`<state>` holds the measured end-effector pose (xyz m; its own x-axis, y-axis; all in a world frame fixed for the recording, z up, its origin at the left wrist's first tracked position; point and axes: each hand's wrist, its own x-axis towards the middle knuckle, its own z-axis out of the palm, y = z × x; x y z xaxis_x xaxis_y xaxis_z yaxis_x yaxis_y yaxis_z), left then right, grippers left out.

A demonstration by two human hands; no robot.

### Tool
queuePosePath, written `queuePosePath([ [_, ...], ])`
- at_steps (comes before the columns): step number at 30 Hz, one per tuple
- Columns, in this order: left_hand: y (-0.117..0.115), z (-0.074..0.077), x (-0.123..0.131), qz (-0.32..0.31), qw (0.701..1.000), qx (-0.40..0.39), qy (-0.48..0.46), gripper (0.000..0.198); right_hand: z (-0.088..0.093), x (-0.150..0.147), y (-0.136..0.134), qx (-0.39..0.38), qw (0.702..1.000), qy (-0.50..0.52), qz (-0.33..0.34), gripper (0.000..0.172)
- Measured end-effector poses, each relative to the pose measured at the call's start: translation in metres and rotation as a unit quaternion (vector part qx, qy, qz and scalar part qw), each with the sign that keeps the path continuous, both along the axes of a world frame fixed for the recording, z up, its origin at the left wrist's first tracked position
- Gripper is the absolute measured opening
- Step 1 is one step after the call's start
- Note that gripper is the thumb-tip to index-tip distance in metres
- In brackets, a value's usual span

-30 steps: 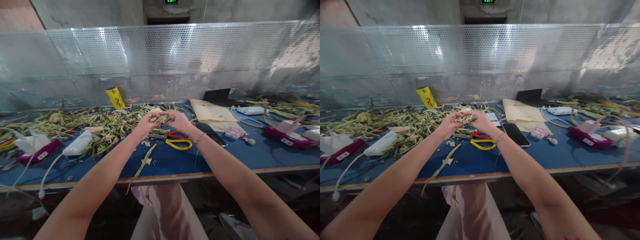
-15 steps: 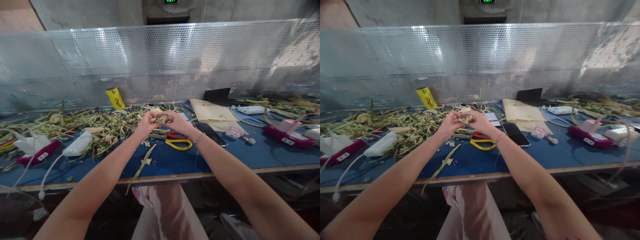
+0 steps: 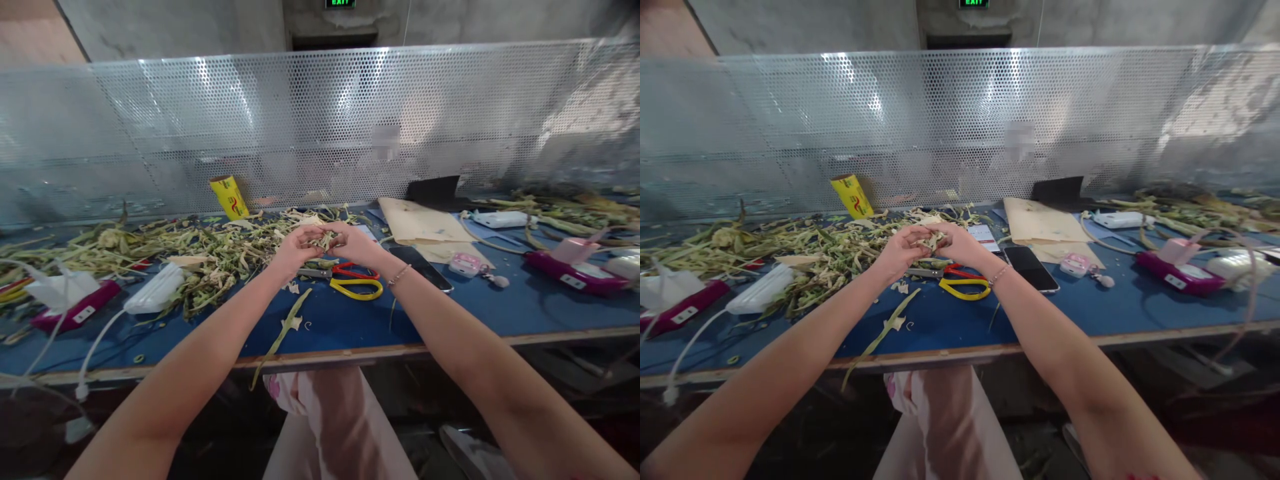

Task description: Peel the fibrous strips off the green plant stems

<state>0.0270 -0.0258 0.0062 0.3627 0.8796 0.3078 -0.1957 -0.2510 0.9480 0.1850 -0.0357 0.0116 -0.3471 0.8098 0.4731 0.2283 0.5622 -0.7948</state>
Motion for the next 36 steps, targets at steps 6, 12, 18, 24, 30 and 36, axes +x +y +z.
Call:
queuePosePath([
  [6,-0.001,0.0,0.003,-0.002,0.999,-0.049,-0.014,0.032,0.0,0.0,0.0,-0.011,1.0,0.007,0.004,0.05],
  [12,0.001,0.0,0.002,0.0,0.998,-0.058,-0.017,0.038,0.0,0.001,0.0,-0.057,0.998,0.04,0.006,0.06],
  [18,0.0,0.002,0.001,0.032,0.998,-0.043,-0.042,0.033,-0.001,-0.007,0.0,-0.178,0.97,0.166,-0.017,0.02],
  [24,0.003,-0.005,0.004,0.05,0.999,-0.002,-0.005,0.039,-0.007,-0.02,0.004,-0.134,0.975,0.123,-0.13,0.026],
  [30,0.002,-0.008,0.006,0.033,0.999,0.011,0.024,0.043,-0.013,-0.021,0.008,-0.045,0.977,0.091,-0.186,0.021],
  [36,0.0,-0.005,0.007,0.048,0.998,0.015,0.029,0.04,-0.013,-0.019,0.009,0.043,0.965,0.05,-0.254,0.017],
])
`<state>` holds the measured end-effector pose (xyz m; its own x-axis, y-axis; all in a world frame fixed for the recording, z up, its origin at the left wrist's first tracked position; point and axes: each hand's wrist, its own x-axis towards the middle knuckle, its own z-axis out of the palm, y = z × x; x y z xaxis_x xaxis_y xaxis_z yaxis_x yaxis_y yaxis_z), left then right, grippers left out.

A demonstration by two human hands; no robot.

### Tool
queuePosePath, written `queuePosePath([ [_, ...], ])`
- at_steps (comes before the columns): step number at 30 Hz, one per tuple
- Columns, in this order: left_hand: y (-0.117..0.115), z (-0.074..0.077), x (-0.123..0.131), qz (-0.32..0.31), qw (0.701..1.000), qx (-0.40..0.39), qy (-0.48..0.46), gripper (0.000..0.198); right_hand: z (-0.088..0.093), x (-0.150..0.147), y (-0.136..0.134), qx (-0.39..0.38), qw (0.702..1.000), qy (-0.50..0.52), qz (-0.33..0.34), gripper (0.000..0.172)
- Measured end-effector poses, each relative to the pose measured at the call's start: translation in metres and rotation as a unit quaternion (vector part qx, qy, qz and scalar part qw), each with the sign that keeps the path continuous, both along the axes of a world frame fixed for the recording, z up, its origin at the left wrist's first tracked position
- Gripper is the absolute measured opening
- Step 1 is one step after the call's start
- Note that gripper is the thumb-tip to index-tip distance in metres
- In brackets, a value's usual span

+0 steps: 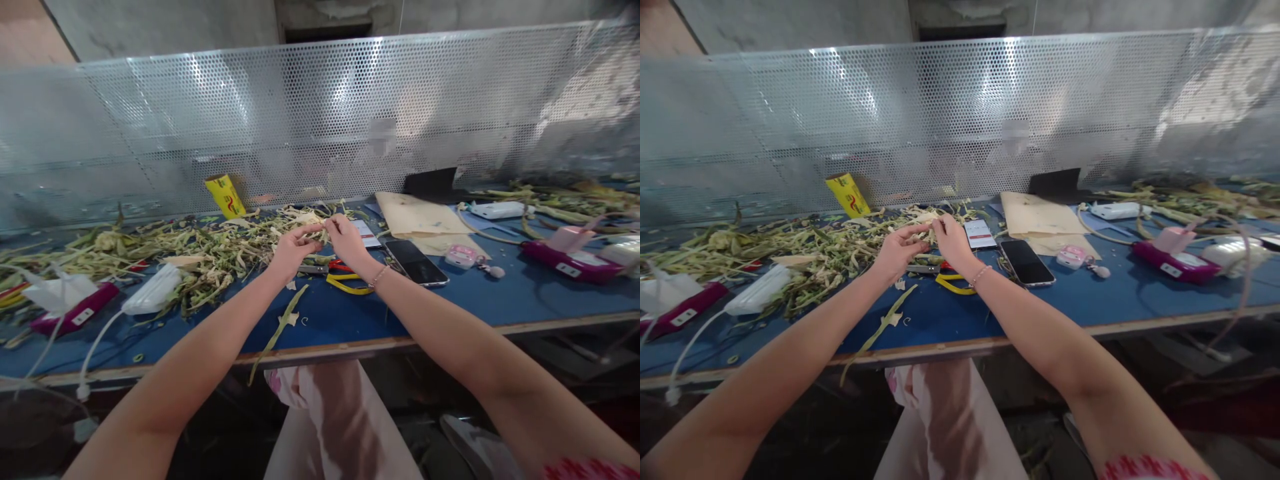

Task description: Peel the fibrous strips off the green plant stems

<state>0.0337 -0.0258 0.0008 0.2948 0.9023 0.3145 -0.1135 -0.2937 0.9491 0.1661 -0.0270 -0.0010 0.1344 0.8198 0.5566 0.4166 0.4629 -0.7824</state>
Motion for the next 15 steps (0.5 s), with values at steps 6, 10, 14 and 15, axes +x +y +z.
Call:
queuePosePath([
  [6,-0.003,0.002,0.001,-0.007,0.999,-0.039,-0.01,0.041,0.002,0.007,0.0,0.029,1.0,-0.003,-0.01,0.014],
  [10,-0.006,0.005,0.0,-0.028,0.998,-0.063,0.006,0.043,0.001,0.012,0.004,0.038,0.999,0.019,-0.016,0.012],
  [14,-0.007,0.008,-0.002,-0.039,0.997,-0.064,-0.007,0.042,0.002,0.016,0.007,0.042,0.998,0.026,-0.025,0.013],
  [15,-0.006,0.009,-0.002,-0.041,0.997,-0.065,-0.013,0.042,0.002,0.017,0.007,0.041,0.998,0.025,-0.026,0.012],
])
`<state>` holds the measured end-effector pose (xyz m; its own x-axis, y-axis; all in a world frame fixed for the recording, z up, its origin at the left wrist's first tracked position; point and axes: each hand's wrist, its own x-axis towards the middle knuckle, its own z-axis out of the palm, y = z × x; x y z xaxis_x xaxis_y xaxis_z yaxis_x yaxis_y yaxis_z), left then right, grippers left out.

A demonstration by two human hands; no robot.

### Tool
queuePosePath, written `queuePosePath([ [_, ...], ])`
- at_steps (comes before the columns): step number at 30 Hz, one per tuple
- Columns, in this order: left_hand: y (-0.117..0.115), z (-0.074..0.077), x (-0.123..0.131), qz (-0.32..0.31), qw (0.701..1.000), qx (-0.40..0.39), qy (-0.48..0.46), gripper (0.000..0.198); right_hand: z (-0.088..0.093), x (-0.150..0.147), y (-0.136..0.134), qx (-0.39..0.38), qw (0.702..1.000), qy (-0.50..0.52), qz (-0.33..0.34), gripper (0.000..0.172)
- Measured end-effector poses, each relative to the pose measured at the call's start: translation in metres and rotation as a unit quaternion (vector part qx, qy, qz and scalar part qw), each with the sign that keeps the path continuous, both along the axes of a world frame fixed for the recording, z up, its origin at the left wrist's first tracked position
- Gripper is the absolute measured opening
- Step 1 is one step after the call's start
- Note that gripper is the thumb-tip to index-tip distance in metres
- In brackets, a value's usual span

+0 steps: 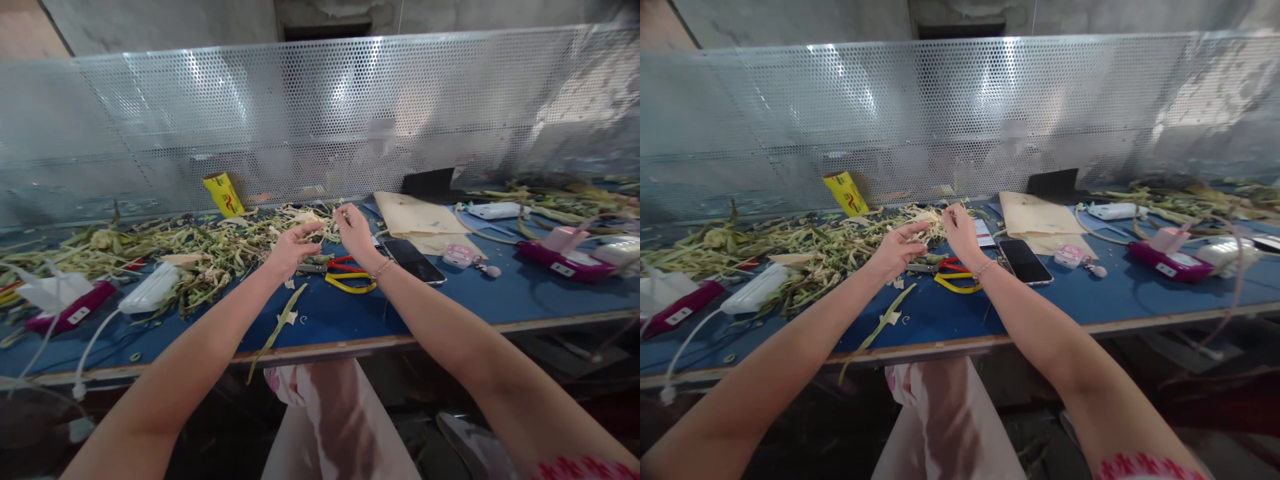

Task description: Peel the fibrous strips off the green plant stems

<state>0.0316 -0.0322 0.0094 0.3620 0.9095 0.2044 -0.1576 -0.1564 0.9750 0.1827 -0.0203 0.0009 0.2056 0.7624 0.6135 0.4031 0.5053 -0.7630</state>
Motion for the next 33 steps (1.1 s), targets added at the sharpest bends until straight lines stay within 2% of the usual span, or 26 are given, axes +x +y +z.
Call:
queuePosePath([
  [6,0.004,0.0,-0.001,0.016,1.0,-0.019,-0.018,0.038,0.0,0.004,0.001,0.003,1.0,0.007,0.005,0.014],
  [13,-0.003,0.003,-0.001,0.014,0.993,0.055,0.106,0.036,-0.005,0.009,0.008,0.01,0.999,0.045,-0.026,0.013],
  [16,-0.004,0.005,-0.001,0.009,0.99,0.073,0.12,0.037,-0.007,0.008,0.011,-0.004,0.997,0.074,-0.023,0.016],
  [18,-0.002,0.005,-0.002,0.015,0.994,0.062,0.094,0.038,-0.008,0.006,0.011,-0.033,0.994,0.109,0.004,0.02],
  [22,0.004,0.003,-0.004,0.034,0.999,0.003,0.014,0.039,-0.004,-0.003,0.005,-0.136,0.97,0.167,0.111,0.033],
  [25,0.006,0.001,-0.004,0.037,0.999,-0.02,-0.008,0.038,0.0,-0.007,-0.001,-0.139,0.966,0.151,0.155,0.038],
  [29,0.006,0.0,-0.003,0.013,1.0,-0.02,0.003,0.038,0.001,-0.009,-0.006,-0.123,0.974,0.092,0.164,0.039],
  [33,0.006,-0.002,-0.003,0.007,1.0,-0.025,0.011,0.041,0.001,-0.012,-0.007,-0.143,0.971,0.098,0.162,0.029],
])
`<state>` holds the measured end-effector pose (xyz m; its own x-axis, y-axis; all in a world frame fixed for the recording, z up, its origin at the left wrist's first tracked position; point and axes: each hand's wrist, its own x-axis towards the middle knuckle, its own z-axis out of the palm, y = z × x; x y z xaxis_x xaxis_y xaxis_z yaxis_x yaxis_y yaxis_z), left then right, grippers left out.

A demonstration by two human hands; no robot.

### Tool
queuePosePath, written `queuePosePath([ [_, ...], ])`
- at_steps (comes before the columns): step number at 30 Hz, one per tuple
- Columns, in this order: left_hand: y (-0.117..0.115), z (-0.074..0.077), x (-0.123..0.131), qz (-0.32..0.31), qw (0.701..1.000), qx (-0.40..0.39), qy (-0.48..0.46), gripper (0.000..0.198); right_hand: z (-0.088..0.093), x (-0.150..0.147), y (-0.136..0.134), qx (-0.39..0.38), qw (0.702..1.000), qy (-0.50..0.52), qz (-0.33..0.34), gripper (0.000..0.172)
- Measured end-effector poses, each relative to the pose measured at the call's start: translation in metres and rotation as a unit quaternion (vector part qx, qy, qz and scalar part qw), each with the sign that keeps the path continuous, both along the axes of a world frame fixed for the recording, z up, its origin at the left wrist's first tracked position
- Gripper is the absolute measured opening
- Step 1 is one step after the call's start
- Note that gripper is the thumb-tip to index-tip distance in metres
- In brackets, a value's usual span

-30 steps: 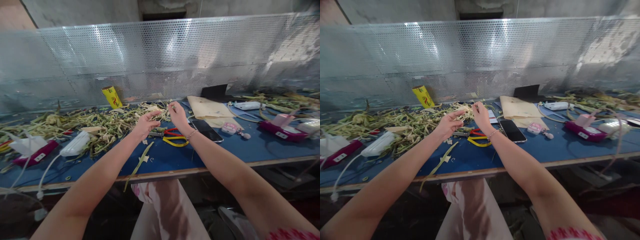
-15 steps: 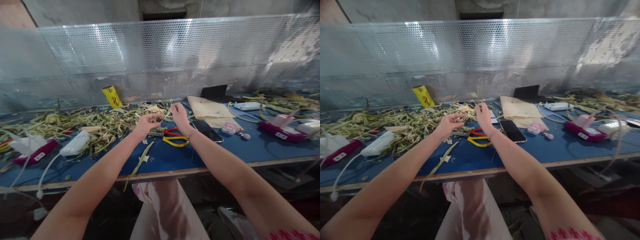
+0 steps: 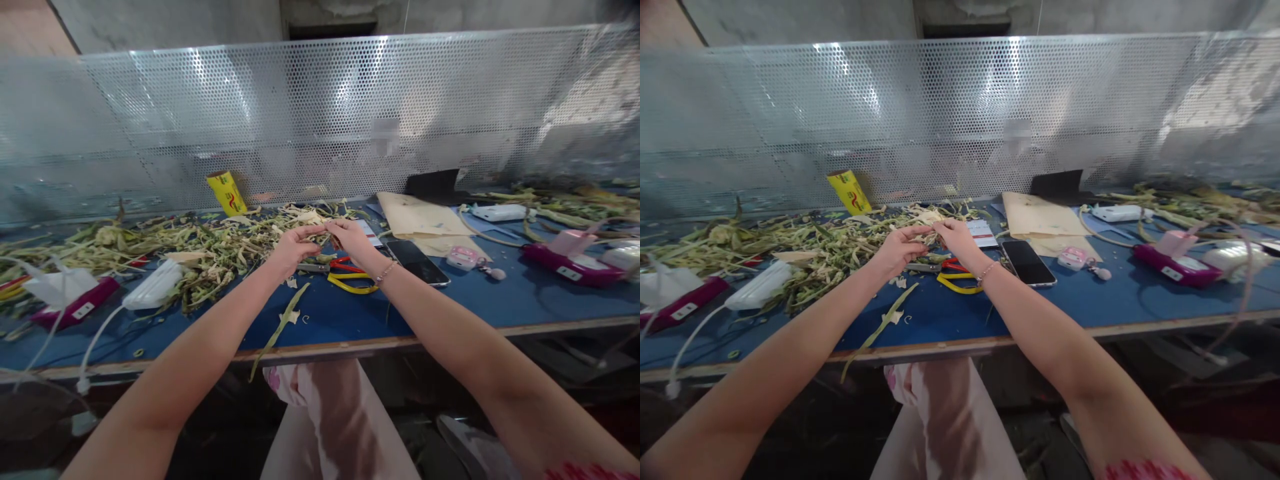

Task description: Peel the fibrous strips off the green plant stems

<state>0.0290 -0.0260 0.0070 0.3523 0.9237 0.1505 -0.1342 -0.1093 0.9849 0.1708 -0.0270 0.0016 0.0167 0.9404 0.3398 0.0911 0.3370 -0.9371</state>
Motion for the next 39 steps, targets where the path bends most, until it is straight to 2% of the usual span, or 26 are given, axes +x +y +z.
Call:
queuePosePath([
  [5,-0.002,-0.001,0.002,0.003,1.0,0.006,-0.005,0.036,-0.001,-0.003,0.001,0.003,0.999,-0.037,-0.038,0.019],
  [11,-0.005,-0.002,0.008,0.044,0.999,0.019,-0.021,0.03,-0.005,-0.003,0.002,0.128,0.974,-0.167,-0.087,0.016],
  [13,-0.004,-0.002,0.008,0.048,0.999,0.01,-0.02,0.03,-0.006,-0.003,0.001,0.146,0.968,-0.182,-0.097,0.016],
  [18,-0.002,-0.003,0.007,0.036,0.999,-0.003,0.003,0.035,-0.004,-0.001,0.001,0.126,0.979,-0.132,-0.088,0.014],
  [23,-0.004,-0.002,0.007,0.022,0.999,0.021,0.034,0.041,-0.006,0.002,0.007,0.102,0.986,-0.079,-0.104,0.015],
  [28,-0.005,0.0,0.007,0.046,0.998,0.042,0.014,0.034,-0.007,0.002,0.007,0.07,0.99,-0.054,-0.109,0.014],
  [34,-0.004,0.001,0.006,0.085,0.996,0.003,-0.031,0.024,-0.003,-0.002,-0.001,0.076,0.99,-0.082,-0.081,0.015],
  [39,-0.005,0.001,0.008,0.081,0.995,-0.015,-0.049,0.022,-0.005,-0.003,-0.001,0.109,0.982,-0.114,-0.104,0.014],
])
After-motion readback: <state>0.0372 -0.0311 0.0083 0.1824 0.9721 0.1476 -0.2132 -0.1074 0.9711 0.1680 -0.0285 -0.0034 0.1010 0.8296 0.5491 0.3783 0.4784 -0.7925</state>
